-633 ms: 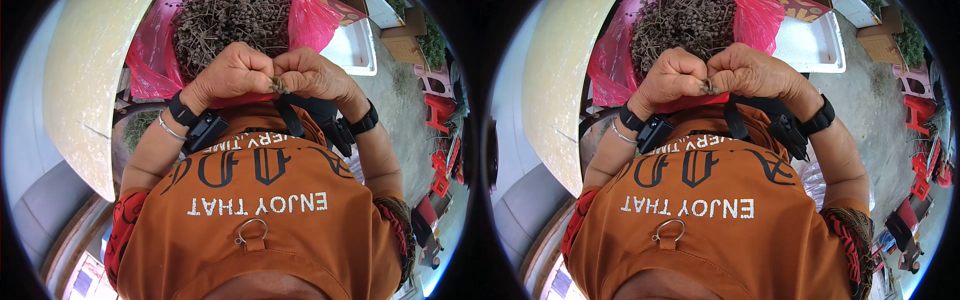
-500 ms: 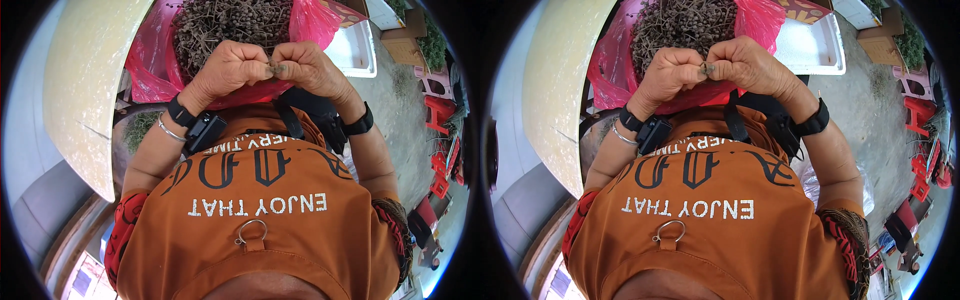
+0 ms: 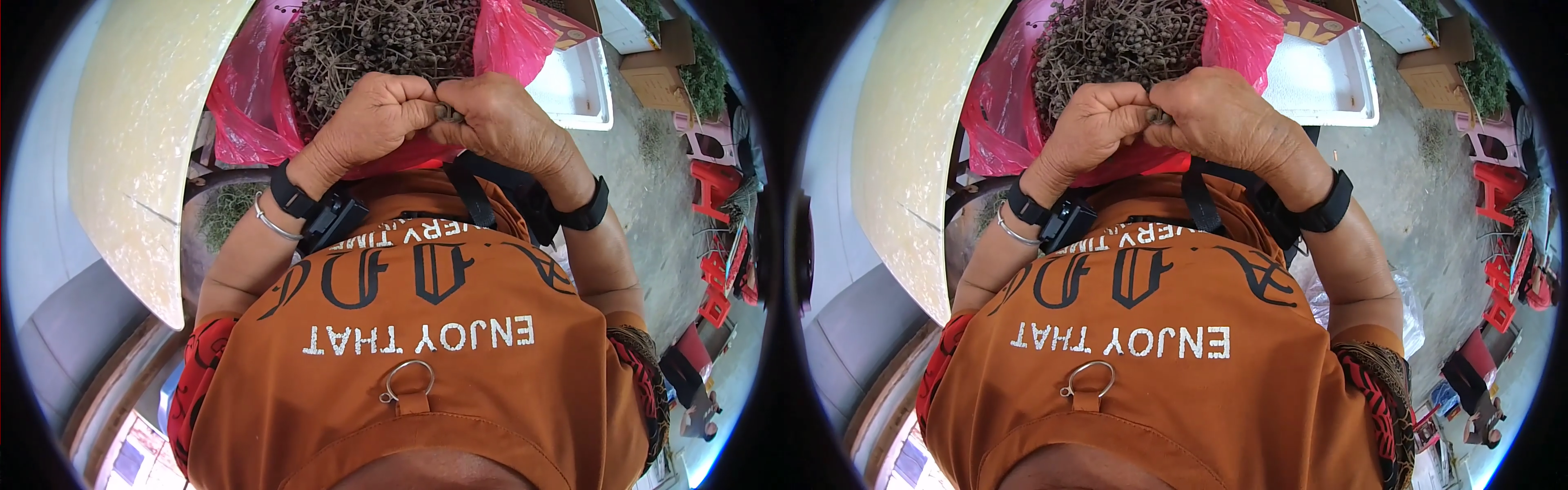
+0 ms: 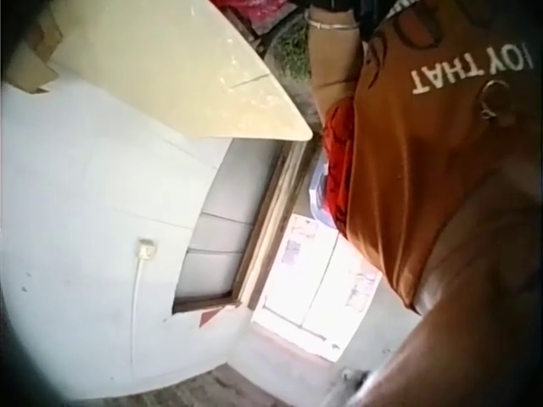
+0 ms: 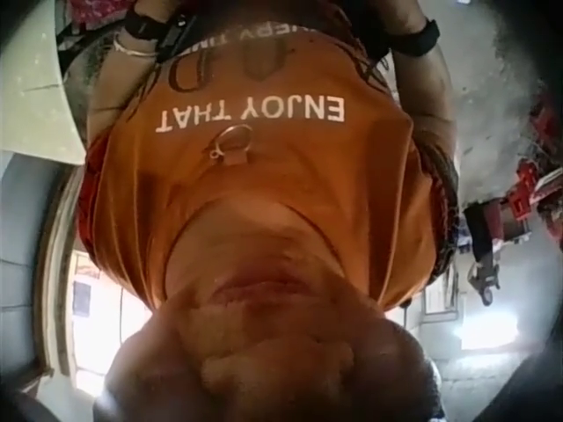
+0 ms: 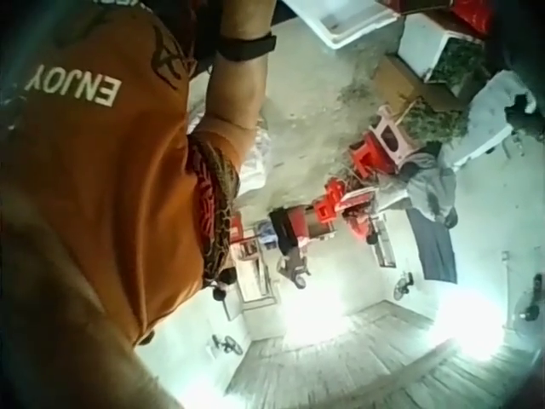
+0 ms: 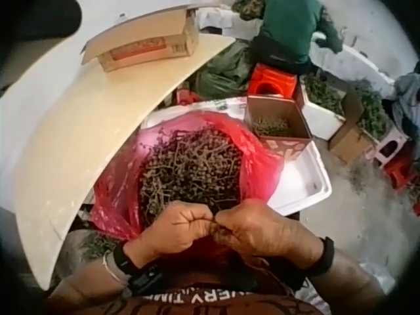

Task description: The person picks berries from stems by hand and places them into a metal container, then reaches for another bunch of berries from a pink plastic bag to repeat the process.

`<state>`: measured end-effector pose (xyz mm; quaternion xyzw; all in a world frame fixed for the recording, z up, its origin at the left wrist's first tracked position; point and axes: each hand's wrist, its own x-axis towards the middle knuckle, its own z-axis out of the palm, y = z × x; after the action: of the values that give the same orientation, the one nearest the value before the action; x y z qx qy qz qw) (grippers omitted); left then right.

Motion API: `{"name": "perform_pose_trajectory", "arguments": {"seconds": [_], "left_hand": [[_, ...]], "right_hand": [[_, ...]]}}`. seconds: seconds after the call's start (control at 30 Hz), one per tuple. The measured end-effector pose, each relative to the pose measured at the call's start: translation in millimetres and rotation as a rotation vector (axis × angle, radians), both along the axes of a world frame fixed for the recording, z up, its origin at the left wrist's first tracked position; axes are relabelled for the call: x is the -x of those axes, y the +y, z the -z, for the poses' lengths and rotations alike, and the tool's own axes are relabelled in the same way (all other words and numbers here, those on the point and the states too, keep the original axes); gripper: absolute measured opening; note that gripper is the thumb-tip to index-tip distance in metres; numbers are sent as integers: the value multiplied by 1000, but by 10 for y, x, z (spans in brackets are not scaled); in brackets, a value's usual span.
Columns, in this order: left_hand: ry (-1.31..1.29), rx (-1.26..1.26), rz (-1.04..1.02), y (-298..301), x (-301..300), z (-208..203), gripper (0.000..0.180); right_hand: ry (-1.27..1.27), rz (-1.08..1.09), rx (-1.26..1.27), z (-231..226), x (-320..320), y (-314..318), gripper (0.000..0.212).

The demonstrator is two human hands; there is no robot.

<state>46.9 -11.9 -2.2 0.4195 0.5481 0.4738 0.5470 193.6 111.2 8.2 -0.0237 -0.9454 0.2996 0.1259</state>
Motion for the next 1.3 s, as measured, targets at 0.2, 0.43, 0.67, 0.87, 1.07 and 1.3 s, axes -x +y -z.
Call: {"name": "perform_pose_trajectory", "arguments": {"seconds": [0.2,0.43,0.67,0.87,1.07,1.3], "left_hand": [[86,-175,52,-14,10,88,17],[240,-234,52,-43,-40,103,11],[84,-53,-195,-8,-5,122,13],[181,-155,-250,-18,-24,131,11],[429,-278,-245,-7,-75,63,14],[405,-178,-26,-52,-2,2,14]], "right_hand": [[-136,-8,364,16,-31,14,20],[-16,-78,-217,9,1,37,16],[88,270,620,184,-149,179,14],[-75,320,1184,44,-215,15,17],[-250,234,1184,12,-116,5,20],[-143,206,754,118,-83,63,22]]}}
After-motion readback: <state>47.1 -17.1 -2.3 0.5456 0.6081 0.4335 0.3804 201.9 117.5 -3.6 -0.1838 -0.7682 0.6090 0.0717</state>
